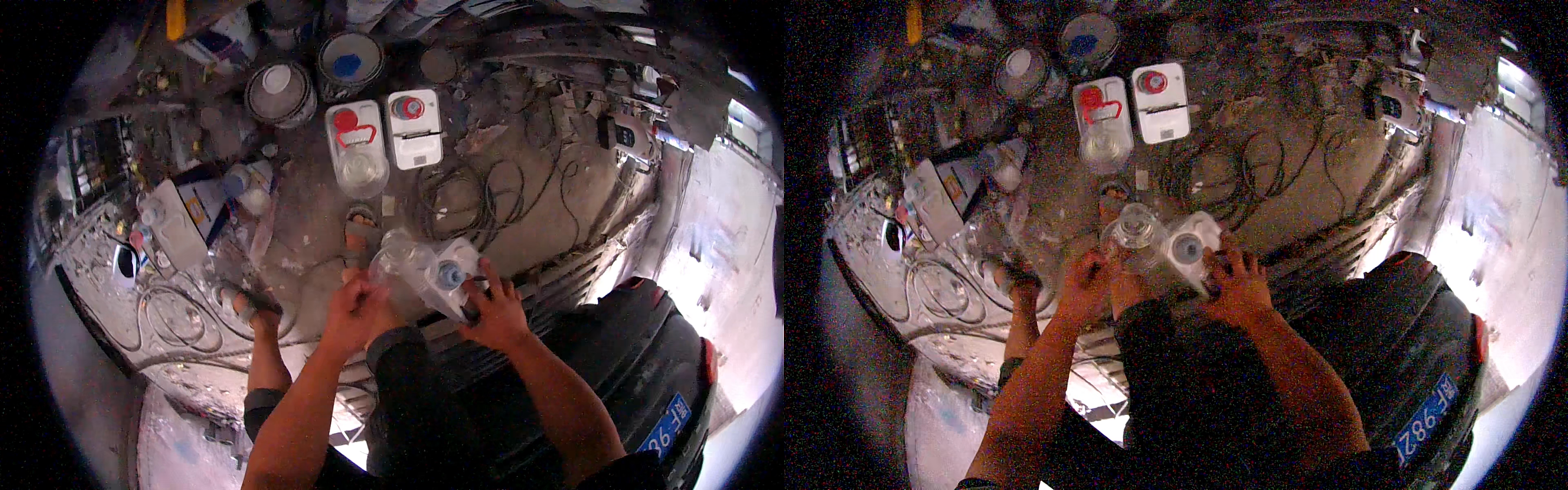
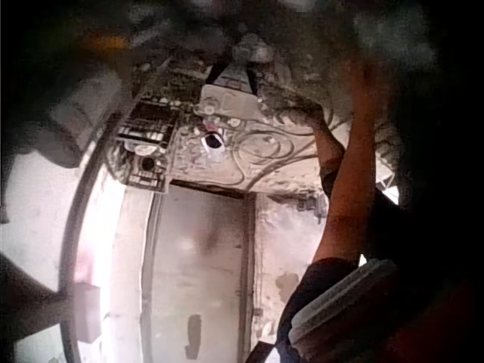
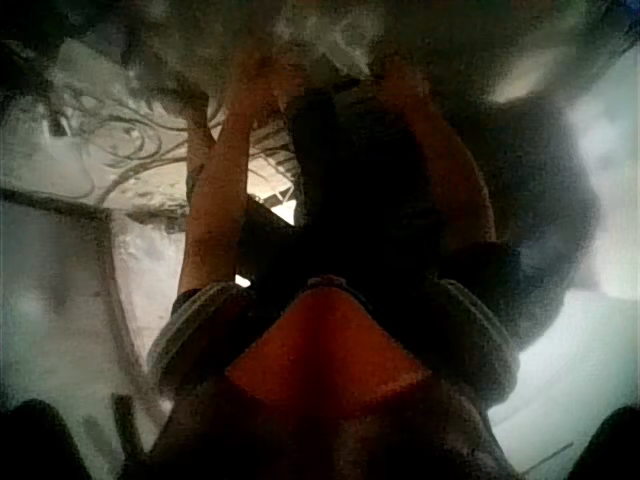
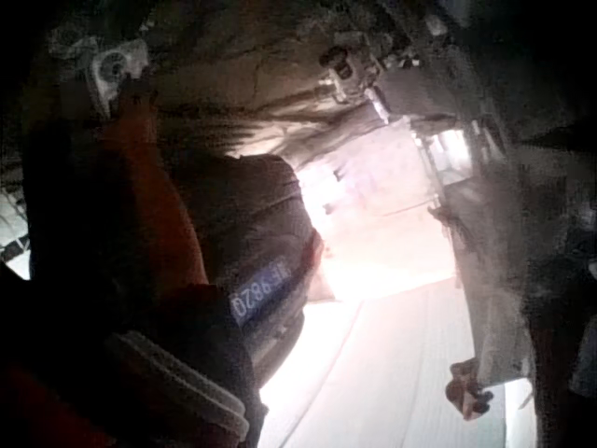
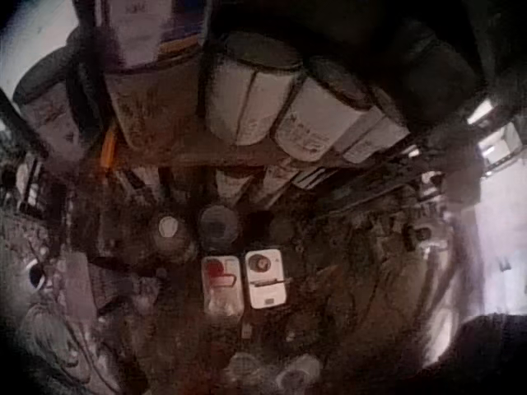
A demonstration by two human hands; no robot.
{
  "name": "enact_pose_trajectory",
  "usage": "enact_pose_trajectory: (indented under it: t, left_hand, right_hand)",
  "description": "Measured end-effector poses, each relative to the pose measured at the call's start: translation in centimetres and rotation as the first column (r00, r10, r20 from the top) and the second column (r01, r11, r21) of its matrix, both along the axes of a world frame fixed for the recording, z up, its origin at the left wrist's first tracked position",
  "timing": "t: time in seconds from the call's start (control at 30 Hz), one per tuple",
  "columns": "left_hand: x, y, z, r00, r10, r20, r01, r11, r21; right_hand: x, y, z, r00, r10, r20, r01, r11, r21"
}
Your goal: The person stirs paint in a spray gun cup with a brush, then pours paint from a can into the cup. They walk to a shelf, retrieve a plastic cup, and pour liquid from two jugs into the cup.
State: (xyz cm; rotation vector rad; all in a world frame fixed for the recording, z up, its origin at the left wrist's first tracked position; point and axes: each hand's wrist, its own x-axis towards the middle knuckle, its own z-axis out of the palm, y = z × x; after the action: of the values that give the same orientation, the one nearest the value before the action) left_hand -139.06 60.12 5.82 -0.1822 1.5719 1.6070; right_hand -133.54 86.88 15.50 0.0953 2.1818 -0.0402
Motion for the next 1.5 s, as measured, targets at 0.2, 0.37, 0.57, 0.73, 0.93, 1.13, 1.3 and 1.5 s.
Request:
enact_pose_trajectory:
  t: [0.2, 0.37, 0.57, 0.73, 0.93, 1.13, 1.3, 1.5]
  left_hand:
    - [-0.8, -5.7, -1.7, 0.958, 0.251, 0.136, -0.253, 0.968, -0.008]
    - [-3.7, -10.1, -3.9, 0.834, 0.532, 0.148, -0.529, 0.846, -0.064]
    - [-6.3, -13.3, -6.8, 0.826, 0.560, 0.064, -0.553, 0.827, -0.098]
    - [-6.8, -14.7, -8.8, 0.667, 0.715, 0.211, -0.709, 0.696, -0.114]
    - [-7.9, -13.5, -10.8, 0.693, 0.702, 0.164, -0.699, 0.710, -0.084]
    - [-7.6, -13.7, -11.3, 0.797, 0.602, 0.042, -0.583, 0.786, -0.204]
    - [-5.9, -15.0, -12.6, 0.783, 0.622, 0.015, -0.614, 0.775, -0.150]
    - [-5.5, -15.9, -13.1, 0.928, 0.314, -0.199, -0.362, 0.885, -0.294]
  right_hand:
    - [-2.8, 5.5, -0.4, 0.858, -0.430, -0.281, 0.439, 0.898, -0.032]
    - [-6.6, 11.0, -4.1, 0.617, -0.653, -0.439, 0.640, 0.741, -0.205]
    - [-12.4, 17.1, -10.3, 0.392, -0.647, -0.654, 0.607, 0.716, -0.345]
    - [-17.0, 18.3, -14.3, 0.420, -0.569, -0.707, 0.615, 0.751, -0.240]
    - [-16.9, 17.2, -17.3, 0.480, -0.462, -0.746, 0.651, 0.758, -0.051]
    - [-16.3, 18.3, -18.0, 0.466, -0.479, -0.744, 0.668, 0.742, -0.058]
    - [-16.4, 17.4, -17.1, 0.536, -0.385, -0.751, 0.621, 0.782, 0.042]
    - [-14.8, 11.5, -14.6, 0.373, -0.313, -0.873, 0.346, 0.920, -0.182]
